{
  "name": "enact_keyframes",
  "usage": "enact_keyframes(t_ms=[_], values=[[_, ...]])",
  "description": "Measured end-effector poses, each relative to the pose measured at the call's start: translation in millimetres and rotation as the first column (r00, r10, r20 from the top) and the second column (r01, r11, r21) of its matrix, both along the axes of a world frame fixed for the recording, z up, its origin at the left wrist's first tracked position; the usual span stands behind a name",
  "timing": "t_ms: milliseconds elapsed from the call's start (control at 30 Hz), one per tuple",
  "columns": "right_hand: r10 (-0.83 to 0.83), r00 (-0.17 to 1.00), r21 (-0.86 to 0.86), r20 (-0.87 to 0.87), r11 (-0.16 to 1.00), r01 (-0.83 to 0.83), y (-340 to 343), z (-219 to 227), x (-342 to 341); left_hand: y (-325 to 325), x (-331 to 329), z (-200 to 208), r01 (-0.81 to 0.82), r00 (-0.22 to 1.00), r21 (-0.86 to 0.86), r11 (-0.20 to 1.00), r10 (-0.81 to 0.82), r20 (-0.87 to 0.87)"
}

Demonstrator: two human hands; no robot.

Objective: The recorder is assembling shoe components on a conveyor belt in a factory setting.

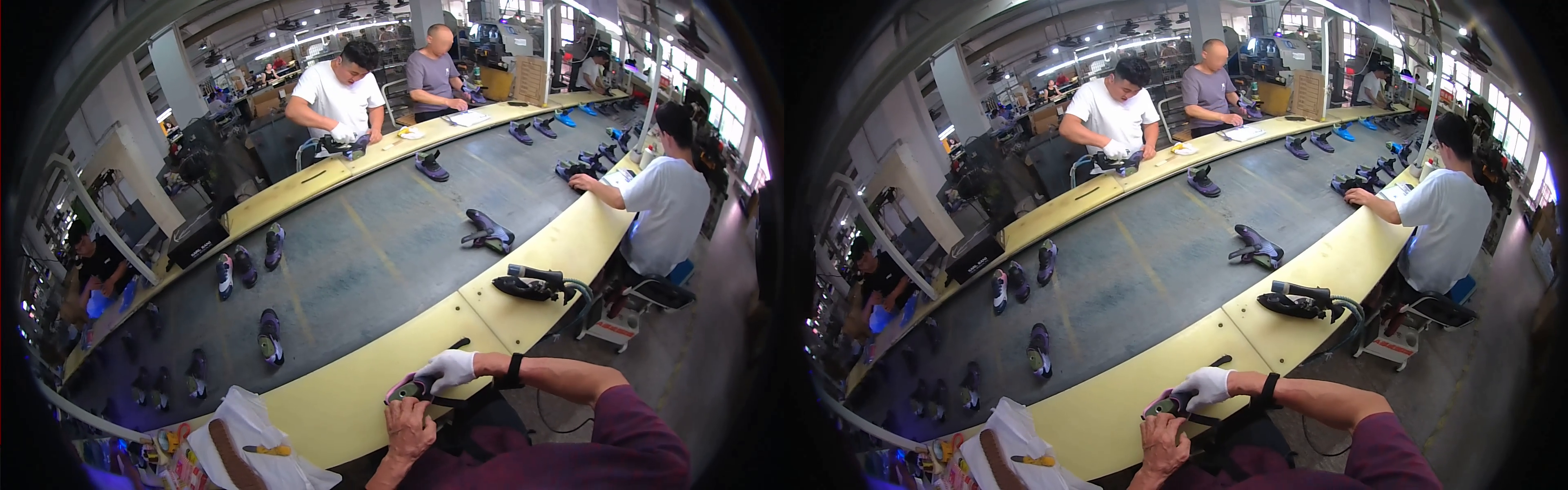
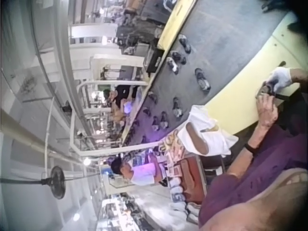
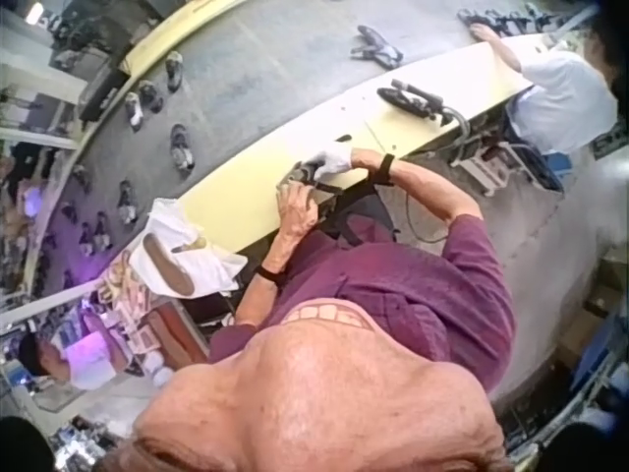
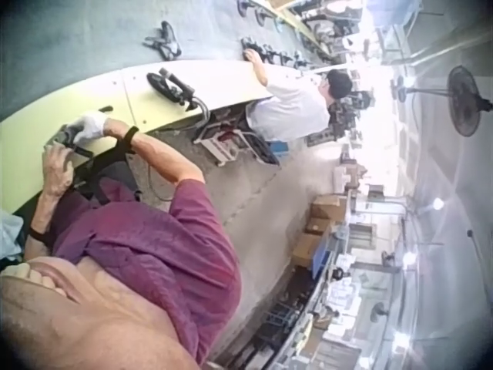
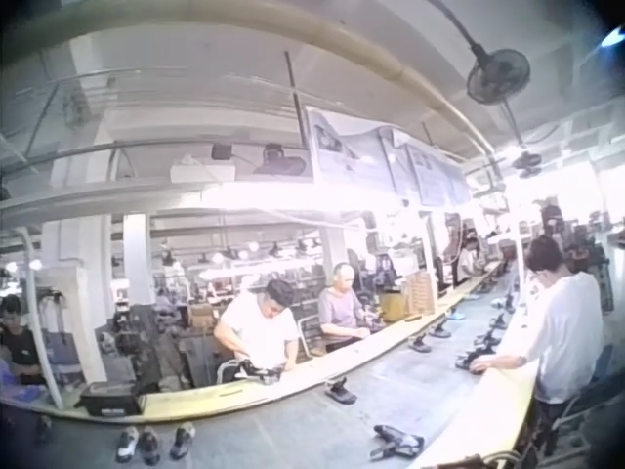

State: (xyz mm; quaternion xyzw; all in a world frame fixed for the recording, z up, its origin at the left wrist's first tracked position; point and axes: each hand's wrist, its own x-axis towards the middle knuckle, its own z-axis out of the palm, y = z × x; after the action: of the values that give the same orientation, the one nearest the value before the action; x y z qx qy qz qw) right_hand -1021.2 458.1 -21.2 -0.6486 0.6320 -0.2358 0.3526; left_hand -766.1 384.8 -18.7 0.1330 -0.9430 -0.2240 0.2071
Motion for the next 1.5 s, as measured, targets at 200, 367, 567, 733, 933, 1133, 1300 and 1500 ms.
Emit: enact_keyframes(t_ms=[200,367,567,733,933,1133,1300,1500], values=[[-0.214,0.938,-0.241,-0.274,0.959,0.148,6,-1,39,-6,2,5,0.086,0.993,-0.025,0.996,-0.088,-0.078],[-0.168,0.939,-0.186,-0.301,0.976,0.115,-4,18,45,-41,-1,-3,0.184,0.979,0.059,0.981,-0.178,-0.1],[-0.203,0.922,-0.256,-0.331,0.959,0.119,-1,-4,37,-94,-49,-25,0.352,0.849,-0.111,0.93,-0.367,-0.381],[-0.13,0.957,-0.24,-0.258,0.969,0.067,-10,3,35,-97,-45,-37,0.332,0.875,-0.007,0.943,-0.311,-0.371],[-0.003,0.967,-0.132,-0.255,0.991,-0.032,-27,9,18,-97,-56,-35,0.294,0.835,-0.005,0.956,-0.259,-0.486],[-0.038,0.975,-0.07,-0.217,0.997,0.024,-23,11,24,-87,-50,-34,0.221,0.868,0.024,0.975,-0.185,-0.461],[-0.457,0.889,-0.076,0.011,0.886,0.457,9,1,43,-88,-55,-38,0.245,0.855,0.035,0.969,-0.2,-0.478],[-0.254,0.956,-0.409,-0.149,0.896,0.175,0,-1,40,-100,-56,-33,0.263,0.866,0.027,0.964,-0.224,-0.446]])
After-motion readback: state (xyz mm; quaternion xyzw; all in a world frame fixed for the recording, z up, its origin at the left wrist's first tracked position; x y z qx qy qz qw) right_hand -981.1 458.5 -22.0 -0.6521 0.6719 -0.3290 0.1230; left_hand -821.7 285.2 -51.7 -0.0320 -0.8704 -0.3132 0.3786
